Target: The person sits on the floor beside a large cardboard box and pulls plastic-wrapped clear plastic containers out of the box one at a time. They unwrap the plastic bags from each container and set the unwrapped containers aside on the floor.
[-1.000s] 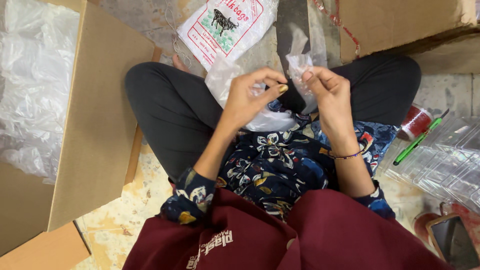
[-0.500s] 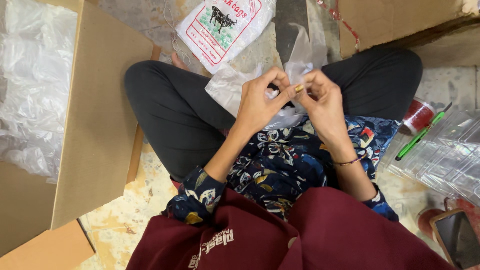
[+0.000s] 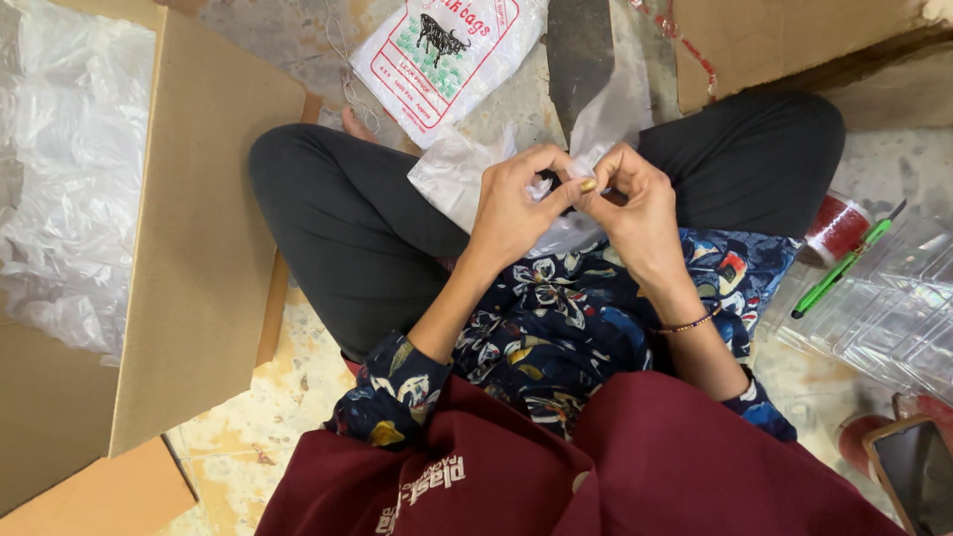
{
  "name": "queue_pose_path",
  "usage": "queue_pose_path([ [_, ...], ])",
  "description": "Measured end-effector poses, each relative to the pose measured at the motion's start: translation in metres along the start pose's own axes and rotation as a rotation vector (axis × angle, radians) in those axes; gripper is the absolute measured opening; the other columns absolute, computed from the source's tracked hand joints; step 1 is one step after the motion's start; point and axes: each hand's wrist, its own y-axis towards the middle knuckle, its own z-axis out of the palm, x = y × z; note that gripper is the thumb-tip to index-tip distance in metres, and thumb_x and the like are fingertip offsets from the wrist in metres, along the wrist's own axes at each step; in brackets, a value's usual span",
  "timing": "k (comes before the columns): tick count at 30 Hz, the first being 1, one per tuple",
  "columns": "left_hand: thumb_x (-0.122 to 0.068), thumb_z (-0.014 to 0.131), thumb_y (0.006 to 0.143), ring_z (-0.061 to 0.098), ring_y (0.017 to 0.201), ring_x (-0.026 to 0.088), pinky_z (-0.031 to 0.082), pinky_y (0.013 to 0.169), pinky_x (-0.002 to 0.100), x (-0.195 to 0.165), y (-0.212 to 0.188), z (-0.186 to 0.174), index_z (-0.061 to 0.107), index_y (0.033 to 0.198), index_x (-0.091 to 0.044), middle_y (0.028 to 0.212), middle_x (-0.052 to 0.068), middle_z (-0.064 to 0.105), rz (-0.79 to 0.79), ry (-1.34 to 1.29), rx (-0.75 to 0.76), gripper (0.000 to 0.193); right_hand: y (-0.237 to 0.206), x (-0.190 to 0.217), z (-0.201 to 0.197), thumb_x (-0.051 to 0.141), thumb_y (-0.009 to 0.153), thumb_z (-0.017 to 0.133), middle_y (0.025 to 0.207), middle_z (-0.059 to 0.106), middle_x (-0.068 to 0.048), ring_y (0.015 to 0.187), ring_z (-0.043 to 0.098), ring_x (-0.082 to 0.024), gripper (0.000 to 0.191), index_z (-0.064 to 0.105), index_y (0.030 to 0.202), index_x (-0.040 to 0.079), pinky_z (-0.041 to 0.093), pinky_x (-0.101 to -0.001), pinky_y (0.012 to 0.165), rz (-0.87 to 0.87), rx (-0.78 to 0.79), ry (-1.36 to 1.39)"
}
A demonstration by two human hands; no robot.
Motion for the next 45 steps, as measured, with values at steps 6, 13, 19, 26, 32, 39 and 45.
queue_pose_path([
  [6,-0.007,0.075,0.091,0.063,0.073,0.009,0.051,0.071,0.027,0.01,0.002,-0.008,0.066,0.09,-0.002,0.078,0.003,0.069,-0.074,0.009,-0.067,0.01,0.0,0.009,-0.001,0.002,0.102,0.071,0.093,0.063,0.004,0.087,0.057,-0.002,0.022,0.053,0.093,0.008,0.051,-0.0203,0.081,0.043,0.036,0.31],
  [13,-0.008,0.071,0.094,0.063,0.076,0.007,0.053,0.074,0.026,0.012,0.0,-0.009,0.066,0.092,-0.002,0.078,0.002,0.068,-0.088,-0.042,-0.096,0.008,0.002,0.023,-0.007,0.007,0.1,0.061,0.088,0.073,0.002,0.081,0.064,-0.003,0.004,0.064,0.098,0.009,0.051,-0.0188,0.077,0.196,0.025,0.236],
  [19,-0.008,0.074,0.095,0.068,0.075,0.006,0.055,0.075,0.025,0.003,-0.004,-0.007,0.064,0.111,-0.005,0.077,0.001,0.072,-0.135,-0.108,-0.011,0.019,-0.002,0.003,-0.007,0.006,0.099,0.081,0.08,0.059,0.002,0.074,0.047,-0.001,0.028,0.059,0.082,0.004,0.038,-0.0207,0.065,0.042,-0.073,-0.022],
  [26,-0.004,0.067,0.092,0.07,0.074,0.007,0.056,0.075,0.024,0.004,-0.004,-0.009,0.06,0.135,-0.009,0.077,0.003,0.071,-0.078,-0.19,0.101,0.043,-0.001,0.001,-0.003,0.008,0.096,0.073,0.086,0.07,0.002,0.073,0.058,-0.001,0.007,0.067,0.095,0.005,0.046,-0.019,0.063,0.109,0.012,0.154],
  [32,-0.006,0.065,0.097,0.064,0.067,0.004,0.042,0.056,0.024,0.01,-0.005,-0.011,0.068,0.104,-0.006,0.073,0.0,0.073,-0.139,-0.045,0.048,0.008,-0.007,0.033,-0.007,0.015,0.108,0.061,0.096,0.072,-0.002,0.08,0.059,-0.004,0.022,0.073,0.11,-0.003,0.05,-0.0204,0.073,0.052,0.027,-0.054],
  [39,-0.011,0.065,0.103,0.051,0.06,0.003,0.04,0.053,0.022,0.009,-0.004,-0.012,0.065,0.104,-0.005,0.079,0.0,0.073,-0.16,-0.178,0.041,0.006,-0.034,0.127,-0.013,0.016,0.107,0.063,0.102,0.073,-0.003,0.092,0.067,-0.009,0.015,0.068,0.106,0.002,0.053,-0.0231,0.084,-0.08,0.073,0.041],
  [45,-0.013,0.063,0.104,0.053,0.059,0.003,0.041,0.053,0.022,0.009,-0.004,-0.008,0.065,0.106,-0.005,0.079,0.0,0.073,-0.147,-0.214,0.023,0.009,-0.088,0.175,-0.03,0.007,0.105,0.068,0.107,0.072,-0.006,0.099,0.07,-0.012,0.011,0.061,0.111,0.001,0.055,-0.0249,0.089,-0.638,0.632,0.452],
])
